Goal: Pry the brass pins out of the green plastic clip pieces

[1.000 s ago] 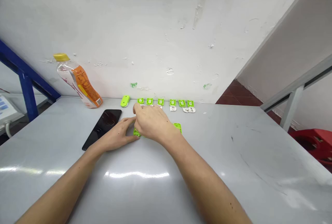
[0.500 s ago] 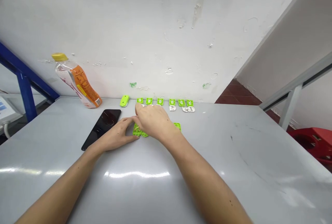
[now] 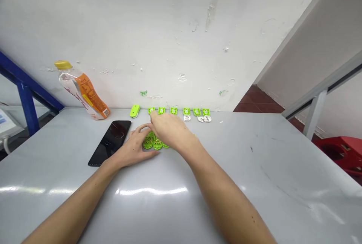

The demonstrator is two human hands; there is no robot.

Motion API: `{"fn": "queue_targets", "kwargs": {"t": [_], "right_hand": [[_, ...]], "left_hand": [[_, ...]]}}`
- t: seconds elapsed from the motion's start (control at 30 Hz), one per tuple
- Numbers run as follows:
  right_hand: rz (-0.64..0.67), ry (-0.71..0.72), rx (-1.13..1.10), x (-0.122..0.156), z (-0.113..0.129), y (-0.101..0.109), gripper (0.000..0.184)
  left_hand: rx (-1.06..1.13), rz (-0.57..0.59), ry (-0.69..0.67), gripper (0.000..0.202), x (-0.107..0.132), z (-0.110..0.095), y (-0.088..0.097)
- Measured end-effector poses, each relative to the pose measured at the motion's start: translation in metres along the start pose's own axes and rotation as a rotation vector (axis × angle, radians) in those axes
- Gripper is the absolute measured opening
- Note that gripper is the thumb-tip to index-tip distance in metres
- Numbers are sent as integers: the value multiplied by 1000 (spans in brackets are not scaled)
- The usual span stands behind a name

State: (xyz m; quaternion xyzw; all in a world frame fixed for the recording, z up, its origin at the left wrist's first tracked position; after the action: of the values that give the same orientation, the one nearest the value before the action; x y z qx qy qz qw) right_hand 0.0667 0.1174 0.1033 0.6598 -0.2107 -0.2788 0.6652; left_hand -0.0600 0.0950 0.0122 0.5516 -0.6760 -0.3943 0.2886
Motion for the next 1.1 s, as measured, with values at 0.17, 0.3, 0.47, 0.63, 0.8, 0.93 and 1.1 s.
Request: {"fn": "queue_targets", "kwargs": {"t": [0.17, 0.3, 0.47, 0.63, 0.8, 0.93, 1.1], "right_hand": [[4, -6, -19, 2, 1, 2, 18], [20, 3, -18, 2, 2, 2, 17], [32, -5, -16, 1, 1, 0, 18], [12, 4, -22, 1, 0, 0, 18], [16, -4, -20, 1, 1, 1, 18], [26, -7, -15, 1, 1, 0, 17], [34, -11, 4, 0, 2, 1, 21]], "left_hand": [[3, 1, -22, 60, -4, -3, -4], [13, 9, 2, 62, -6, 1, -5], [43, 25, 25, 63, -5, 1, -5], [67, 31, 40, 63, -5, 1, -4], [72, 42, 44, 65, -5, 2, -4], [70, 39, 49, 65, -5, 3, -5], [73, 40, 42, 62, -5, 2, -4]]}}
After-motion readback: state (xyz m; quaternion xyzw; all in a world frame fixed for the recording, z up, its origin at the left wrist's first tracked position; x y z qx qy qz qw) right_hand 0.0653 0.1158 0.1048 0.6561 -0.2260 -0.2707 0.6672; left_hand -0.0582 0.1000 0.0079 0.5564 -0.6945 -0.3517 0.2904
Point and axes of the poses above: each hand's wrist, its own x-axis away from the middle knuckle, its own y-axis out of the back of the hand, z = x × y, the point moved 4 cm from there along -x, towards the middle knuckle, and after that the axes turned 13 degrees about y, right-handed, at the moved point
